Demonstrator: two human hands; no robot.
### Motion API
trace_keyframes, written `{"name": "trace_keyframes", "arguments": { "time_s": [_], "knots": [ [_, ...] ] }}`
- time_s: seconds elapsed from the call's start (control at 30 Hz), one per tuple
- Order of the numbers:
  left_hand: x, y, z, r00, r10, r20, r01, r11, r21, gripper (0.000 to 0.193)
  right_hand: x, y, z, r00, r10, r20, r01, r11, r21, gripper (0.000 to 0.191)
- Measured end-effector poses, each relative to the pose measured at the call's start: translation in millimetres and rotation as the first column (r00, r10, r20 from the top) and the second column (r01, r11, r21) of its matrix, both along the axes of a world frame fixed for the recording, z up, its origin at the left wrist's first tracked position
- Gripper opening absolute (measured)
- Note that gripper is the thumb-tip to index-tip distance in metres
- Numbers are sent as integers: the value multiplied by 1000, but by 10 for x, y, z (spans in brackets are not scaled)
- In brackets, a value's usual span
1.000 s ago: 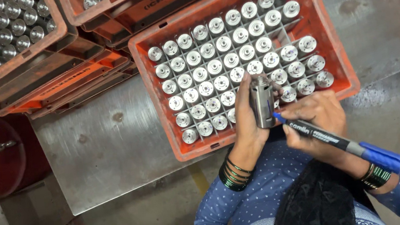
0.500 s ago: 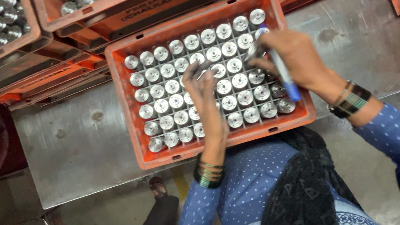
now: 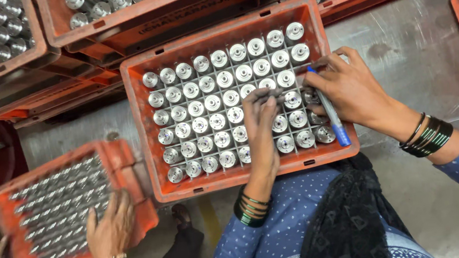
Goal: The person picks small cylindrical metal parts from an orange crate, holds each part, and marks its top surface with a blue permanent marker. The marked parts are returned to the crate in a grid pattern. The process repeats for many parts.
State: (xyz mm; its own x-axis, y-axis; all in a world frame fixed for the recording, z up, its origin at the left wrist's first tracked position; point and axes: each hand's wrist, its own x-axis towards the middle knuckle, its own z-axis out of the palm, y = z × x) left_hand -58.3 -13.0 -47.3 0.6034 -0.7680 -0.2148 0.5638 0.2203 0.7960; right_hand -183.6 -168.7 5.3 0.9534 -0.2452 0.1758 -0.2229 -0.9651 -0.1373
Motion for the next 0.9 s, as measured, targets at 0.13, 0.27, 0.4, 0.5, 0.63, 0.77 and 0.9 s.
{"name": "trace_keyframes", "arguments": {
  "time_s": [0.13,0.27,0.4,0.5,0.63,0.77,0.9],
  "knots": [
    [8,-76,-30,999,-2,-39,0,999,-48,39,85,36,129,999,-48,-13,49,991,122,59],
    [-5,-95,-1,973,5,-232,2,1000,27,48,19,76,516,967,-149,209,112,978,178,56],
    [-120,-130,108,826,-124,-550,136,991,-20,51,-212,458,670,871,-50,488,-54,979,196,49],
    [-116,-95,235,776,-221,-591,146,974,-173,50,-285,703,520,872,-101,478,-59,949,309,54],
    [25,36,401,859,-282,-427,167,943,-287,45,-253,857,281,747,-439,499,71,799,597,37],
    [84,81,497,888,-270,-372,147,934,-326,43,-162,1076,160,669,-586,458,99,680,726,42],
    [122,146,512,908,-170,-383,108,978,-177,40,-162,1110,208,814,-379,440,150,870,470,32]
  ]
}}
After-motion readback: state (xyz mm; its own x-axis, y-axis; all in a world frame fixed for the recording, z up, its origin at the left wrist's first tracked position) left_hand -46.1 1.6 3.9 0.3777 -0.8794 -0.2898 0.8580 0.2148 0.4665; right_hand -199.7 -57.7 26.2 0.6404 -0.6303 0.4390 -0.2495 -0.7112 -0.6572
